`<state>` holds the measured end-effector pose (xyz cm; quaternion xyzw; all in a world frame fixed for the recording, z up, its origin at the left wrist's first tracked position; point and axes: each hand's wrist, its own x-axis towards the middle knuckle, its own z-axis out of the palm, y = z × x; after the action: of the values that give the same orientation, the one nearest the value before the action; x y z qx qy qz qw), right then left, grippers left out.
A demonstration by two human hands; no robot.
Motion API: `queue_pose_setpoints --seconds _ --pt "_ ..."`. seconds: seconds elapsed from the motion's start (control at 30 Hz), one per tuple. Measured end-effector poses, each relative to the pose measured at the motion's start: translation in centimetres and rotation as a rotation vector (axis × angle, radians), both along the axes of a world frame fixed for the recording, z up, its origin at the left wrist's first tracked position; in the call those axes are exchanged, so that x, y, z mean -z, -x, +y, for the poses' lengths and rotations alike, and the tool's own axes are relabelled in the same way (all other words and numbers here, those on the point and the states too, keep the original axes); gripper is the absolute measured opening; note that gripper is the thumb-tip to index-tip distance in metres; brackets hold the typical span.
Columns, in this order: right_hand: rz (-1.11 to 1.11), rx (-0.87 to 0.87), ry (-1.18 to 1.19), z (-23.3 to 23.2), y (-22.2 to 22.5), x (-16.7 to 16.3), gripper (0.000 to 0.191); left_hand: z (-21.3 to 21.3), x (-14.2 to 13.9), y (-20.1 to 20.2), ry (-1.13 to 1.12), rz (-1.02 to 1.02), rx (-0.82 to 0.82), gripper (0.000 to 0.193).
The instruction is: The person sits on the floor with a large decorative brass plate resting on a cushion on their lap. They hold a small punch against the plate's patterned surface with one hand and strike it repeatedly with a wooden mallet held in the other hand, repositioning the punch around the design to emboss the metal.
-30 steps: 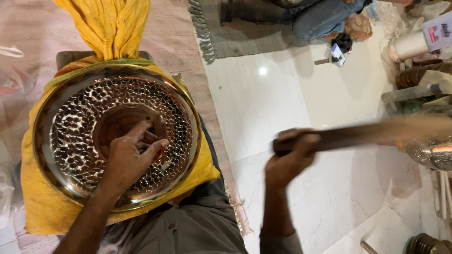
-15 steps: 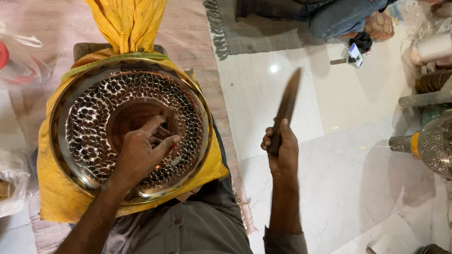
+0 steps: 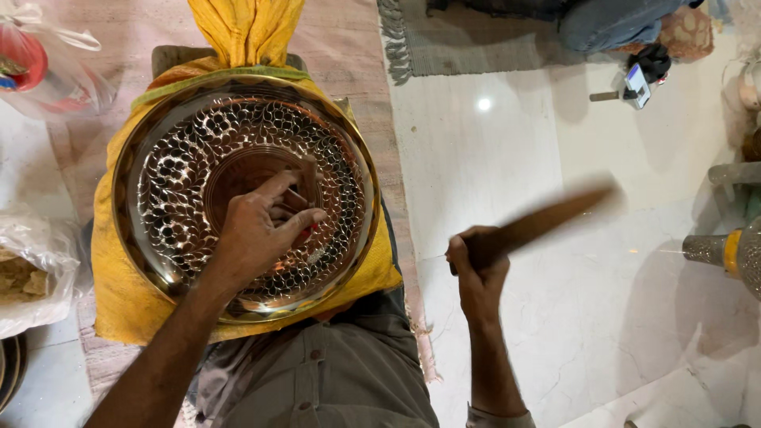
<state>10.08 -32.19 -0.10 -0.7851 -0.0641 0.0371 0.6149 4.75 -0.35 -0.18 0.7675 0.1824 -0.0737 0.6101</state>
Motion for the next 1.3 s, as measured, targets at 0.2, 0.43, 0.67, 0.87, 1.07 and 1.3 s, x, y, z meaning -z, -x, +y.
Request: queue_pose_setpoints --seconds 0.2,0.43,0.67,0.87,1.07,1.3 --pt "0.305 -0.022 0.433 1.9 -0.8 -0.3 0.034 0.3 -0.9 -0.7 -0.119 -0.091 0.116 0.058" --pt "0.035 -0.222 0.329 2.4 -1.1 -0.6 0.035 0.3 -2.4 -1.8 -0.174 -0.123 0.233 0.061" --pt "0.096 -0.216 0.461 3.1 -2.9 -2.2 0.027 0.4 -1.8 -2.5 -0.186 -0.118 0.21 0.057" --pt "0.154 -0.322 0.801 5.1 -5.5 -4.0 0.027 0.0 -0.8 -2.5 -0.244 -0.158 0.278 0.056" --pt "0.074 -0.476 0.854 7.3 -8.0 -5.8 0.026 0.4 -1.3 -2.9 -0.284 -0.285 0.345 0.059" --pt "0.281 -0.45 0.22 9.1 -9.4 -6.8 0.022 0.4 -2.1 -3.2 -0.241 -0.174 0.354 0.062"
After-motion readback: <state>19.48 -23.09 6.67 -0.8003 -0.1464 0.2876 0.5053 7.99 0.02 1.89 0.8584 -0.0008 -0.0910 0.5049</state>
